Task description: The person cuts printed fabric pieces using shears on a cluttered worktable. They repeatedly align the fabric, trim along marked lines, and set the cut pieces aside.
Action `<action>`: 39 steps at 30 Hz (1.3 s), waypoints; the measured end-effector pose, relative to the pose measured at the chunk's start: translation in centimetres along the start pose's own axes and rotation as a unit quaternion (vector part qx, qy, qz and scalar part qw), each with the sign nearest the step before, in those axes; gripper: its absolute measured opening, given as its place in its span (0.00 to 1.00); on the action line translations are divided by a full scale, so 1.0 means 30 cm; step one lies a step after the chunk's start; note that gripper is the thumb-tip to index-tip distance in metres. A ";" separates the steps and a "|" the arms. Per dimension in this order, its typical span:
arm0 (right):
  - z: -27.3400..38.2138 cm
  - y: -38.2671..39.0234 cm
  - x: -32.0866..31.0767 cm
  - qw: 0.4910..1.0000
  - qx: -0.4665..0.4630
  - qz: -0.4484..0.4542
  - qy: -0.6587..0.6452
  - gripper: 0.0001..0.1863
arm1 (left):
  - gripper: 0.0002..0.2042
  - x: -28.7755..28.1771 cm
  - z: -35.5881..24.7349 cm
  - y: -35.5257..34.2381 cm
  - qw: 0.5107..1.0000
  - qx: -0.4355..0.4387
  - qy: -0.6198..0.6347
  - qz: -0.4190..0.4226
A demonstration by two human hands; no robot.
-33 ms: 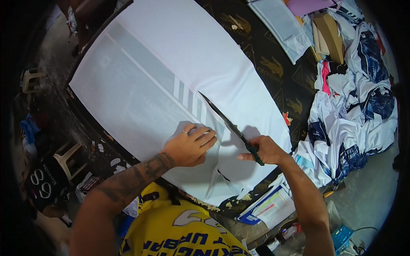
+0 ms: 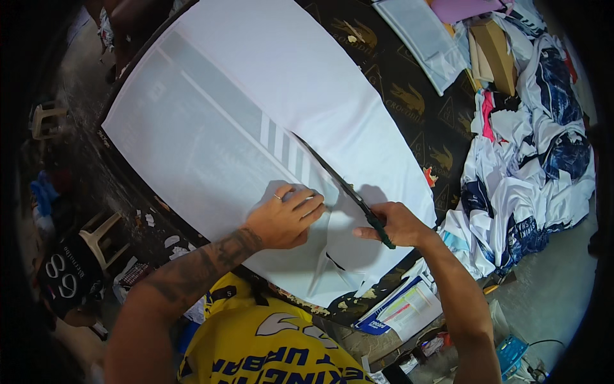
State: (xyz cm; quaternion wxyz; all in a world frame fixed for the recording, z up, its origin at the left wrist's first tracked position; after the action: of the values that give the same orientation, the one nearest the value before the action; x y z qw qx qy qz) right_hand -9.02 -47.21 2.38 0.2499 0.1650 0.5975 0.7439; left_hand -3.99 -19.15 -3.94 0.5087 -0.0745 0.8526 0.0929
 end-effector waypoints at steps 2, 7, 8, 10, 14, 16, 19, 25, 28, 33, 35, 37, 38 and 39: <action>0.060 -0.026 -0.034 0.996 -0.064 -0.035 -0.053 0.37 | 0.28 -0.002 0.005 0.001 1.000 -0.004 0.016 -0.004; 0.155 -0.026 -0.076 1.000 -0.014 0.005 -0.026 0.37 | 0.27 -0.007 0.015 0.006 0.998 0.008 0.069 -0.001; 0.177 -0.027 -0.090 0.999 -0.030 -0.018 -0.006 0.37 | 0.27 -0.005 0.025 0.007 0.997 0.007 0.082 -0.004; 0.217 -0.030 -0.102 0.994 -0.079 -0.023 -0.078 0.37 | 0.27 -0.001 0.038 0.013 0.996 -0.001 0.093 0.008; 0.289 -0.072 -0.146 0.994 -0.069 -0.020 -0.088 0.35 | 0.28 0.009 0.062 0.017 0.994 0.010 0.112 -0.003; 0.317 -0.089 -0.165 0.996 -0.057 -0.011 -0.068 0.34 | 0.29 0.008 0.058 0.009 0.993 0.019 0.115 0.000; 0.349 -0.095 -0.182 0.997 -0.053 -0.014 -0.049 0.34 | 0.28 -0.036 0.054 0.010 0.983 -0.012 0.181 -0.009; 0.443 -0.130 -0.213 0.987 -0.116 -0.066 -0.088 0.35 | 0.29 -0.354 0.389 0.170 0.961 -0.102 0.228 -0.115; 0.495 -0.153 -0.236 0.998 -0.038 -0.015 -0.047 0.35 | 0.21 -0.545 0.797 0.253 0.949 -0.218 0.038 -0.224; 0.622 -0.176 -0.312 0.994 -0.074 -0.052 -0.054 0.39 | 0.15 -0.654 1.345 0.205 0.957 -0.233 -0.025 -0.171; 0.670 -0.180 -0.334 0.997 -0.060 -0.032 -0.031 0.40 | 0.13 -0.690 1.432 0.250 0.939 -0.203 -0.067 -0.270; 0.704 -0.185 -0.348 1.000 0.008 0.002 -0.020 0.39 | 0.12 -0.698 1.448 0.406 0.910 -0.248 0.043 -0.329; 0.729 -0.194 -0.358 0.999 -0.027 -0.021 -0.030 0.39 | 0.14 -0.697 1.445 0.491 0.897 -0.289 0.032 -0.332; 0.750 -0.200 -0.372 0.996 -0.048 -0.044 -0.054 0.39 | 0.15 -0.684 1.434 0.577 0.879 -0.337 0.027 -0.335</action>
State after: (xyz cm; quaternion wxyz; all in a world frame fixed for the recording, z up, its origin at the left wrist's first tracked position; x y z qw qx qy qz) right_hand 13.44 -34.46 2.36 0.3218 0.1666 0.5530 0.7502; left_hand 38.58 8.41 -4.44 0.4306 -0.5250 0.7072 0.1971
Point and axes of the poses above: each hand's wrist, its own y-axis away from the middle knuckle, its own x-axis out of the palm, z = x × y, the point moved 2 cm from there along -y, towards the middle knuckle, and after that the axes turned 14 degrees about z, right-handed, at the moved point
